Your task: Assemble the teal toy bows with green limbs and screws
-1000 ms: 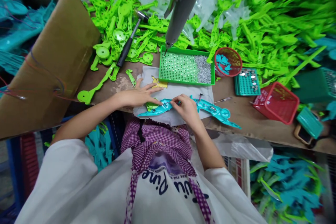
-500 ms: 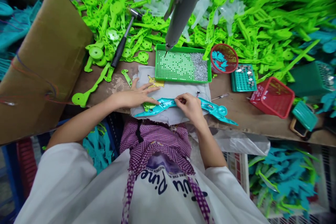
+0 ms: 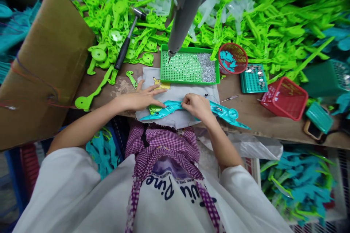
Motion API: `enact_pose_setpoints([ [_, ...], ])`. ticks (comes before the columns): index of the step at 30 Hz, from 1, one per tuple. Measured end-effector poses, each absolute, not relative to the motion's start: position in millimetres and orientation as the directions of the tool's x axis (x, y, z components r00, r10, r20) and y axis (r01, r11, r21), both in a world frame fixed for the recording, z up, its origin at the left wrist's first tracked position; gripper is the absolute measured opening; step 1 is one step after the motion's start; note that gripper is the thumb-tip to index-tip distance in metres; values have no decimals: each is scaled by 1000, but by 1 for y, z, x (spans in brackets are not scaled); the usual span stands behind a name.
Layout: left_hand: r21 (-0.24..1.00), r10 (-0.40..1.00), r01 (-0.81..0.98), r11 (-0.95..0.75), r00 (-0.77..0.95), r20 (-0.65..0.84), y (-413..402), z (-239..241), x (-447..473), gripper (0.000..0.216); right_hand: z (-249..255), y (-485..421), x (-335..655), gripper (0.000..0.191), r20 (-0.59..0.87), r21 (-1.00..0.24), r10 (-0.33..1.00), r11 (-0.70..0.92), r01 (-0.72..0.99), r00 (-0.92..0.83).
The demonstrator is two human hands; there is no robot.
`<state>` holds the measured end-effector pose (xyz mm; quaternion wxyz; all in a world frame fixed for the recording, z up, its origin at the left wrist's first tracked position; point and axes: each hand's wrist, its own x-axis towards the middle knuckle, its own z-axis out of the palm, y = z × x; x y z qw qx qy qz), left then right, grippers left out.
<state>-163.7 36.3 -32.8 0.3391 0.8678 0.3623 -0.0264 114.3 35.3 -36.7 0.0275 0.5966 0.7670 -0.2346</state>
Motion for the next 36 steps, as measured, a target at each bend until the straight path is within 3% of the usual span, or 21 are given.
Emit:
enact_pose_setpoints([
  [5,518,695,678,-522,690,-203,18,-34,-169,57,-34,9,128,16,-120,-377,935,267,887,-333],
  [8,464,836,764,-449,543,-84,-1,-46,-171,63,-31,-15,115,29,25,-430,948,298,852,-318],
  [13,444,986,880,-168,159,59,-35,-62,-168,53,-44,-24,64,34,7,-522,791,525,673,-612],
  [16,481,996,877,-14,-31,86,-60,-63,-170,43,-56,-18,50,39,-5,-492,776,547,677,-631],
  [20,648,916,745,159,-355,184,-83,-69,-179,31,-62,-18,48,41,2,-406,793,558,724,-609],
  [23,771,815,627,109,-500,291,-73,-73,-188,22,-64,-24,49,39,51,-346,805,569,746,-591],
  [28,896,771,438,-70,-546,327,-1,-62,-196,21,-70,-31,56,37,125,-268,805,591,761,-581],
  [32,900,707,363,-242,-569,420,50,-44,-180,28,-71,-31,59,37,191,-220,786,618,755,-588],
  [36,860,782,441,-257,-428,453,42,-43,-165,19,-73,-31,58,36,242,-225,770,636,738,-590],
])
